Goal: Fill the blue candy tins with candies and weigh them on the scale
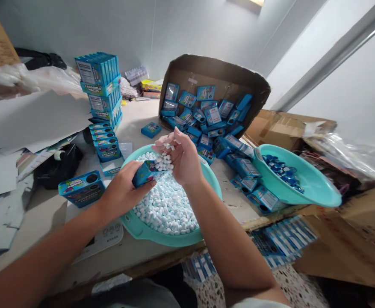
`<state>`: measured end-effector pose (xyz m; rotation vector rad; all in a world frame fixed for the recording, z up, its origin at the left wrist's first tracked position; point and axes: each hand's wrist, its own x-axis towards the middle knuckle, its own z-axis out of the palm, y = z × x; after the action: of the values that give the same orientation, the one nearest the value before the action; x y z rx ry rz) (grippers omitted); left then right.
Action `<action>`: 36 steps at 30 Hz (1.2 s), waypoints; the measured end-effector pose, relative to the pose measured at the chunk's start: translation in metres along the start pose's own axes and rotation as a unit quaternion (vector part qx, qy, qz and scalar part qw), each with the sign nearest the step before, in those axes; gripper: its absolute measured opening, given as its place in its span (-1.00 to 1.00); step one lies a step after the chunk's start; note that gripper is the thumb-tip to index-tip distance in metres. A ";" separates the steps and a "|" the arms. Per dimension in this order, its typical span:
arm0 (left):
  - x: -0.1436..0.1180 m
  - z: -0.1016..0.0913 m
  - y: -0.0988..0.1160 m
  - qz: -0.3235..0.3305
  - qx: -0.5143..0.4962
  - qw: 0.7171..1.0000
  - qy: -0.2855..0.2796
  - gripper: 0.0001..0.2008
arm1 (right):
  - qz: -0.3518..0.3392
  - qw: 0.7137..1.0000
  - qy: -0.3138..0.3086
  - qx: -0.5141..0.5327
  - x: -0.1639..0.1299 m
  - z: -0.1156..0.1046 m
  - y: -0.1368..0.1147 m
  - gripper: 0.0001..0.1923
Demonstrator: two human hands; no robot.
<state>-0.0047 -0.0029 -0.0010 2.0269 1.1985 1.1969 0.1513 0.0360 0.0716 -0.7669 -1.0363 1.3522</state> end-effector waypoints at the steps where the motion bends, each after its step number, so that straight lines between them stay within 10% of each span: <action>1: 0.000 0.000 0.000 0.004 -0.002 1.000 0.005 -0.83 | -0.012 1.000 -0.013 -0.017 0.000 -0.001 0.002 -0.60; 9: 0.000 -0.003 -0.003 0.033 -0.010 0.998 0.051 -0.85 | -0.083 0.976 -0.082 -0.182 0.004 -0.013 0.006 -0.56; 15: 0.000 -0.001 -0.005 0.024 -0.009 0.996 0.085 -0.78 | -0.101 0.879 -0.157 -0.438 0.005 -0.026 -0.003 -0.60; 21: 0.000 0.001 -0.006 0.019 -0.021 0.996 0.081 -0.78 | -0.107 0.848 -0.153 -0.495 0.007 -0.034 -0.006 -0.66; 36: 0.000 -0.001 -0.006 0.020 0.002 0.997 0.072 -0.77 | -0.098 0.898 -0.130 -0.410 0.011 -0.036 0.003 -0.70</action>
<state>-0.0080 0.0003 -0.0050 2.0054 1.2337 1.3822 0.1817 0.0516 0.0565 -1.0645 -1.8963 0.8221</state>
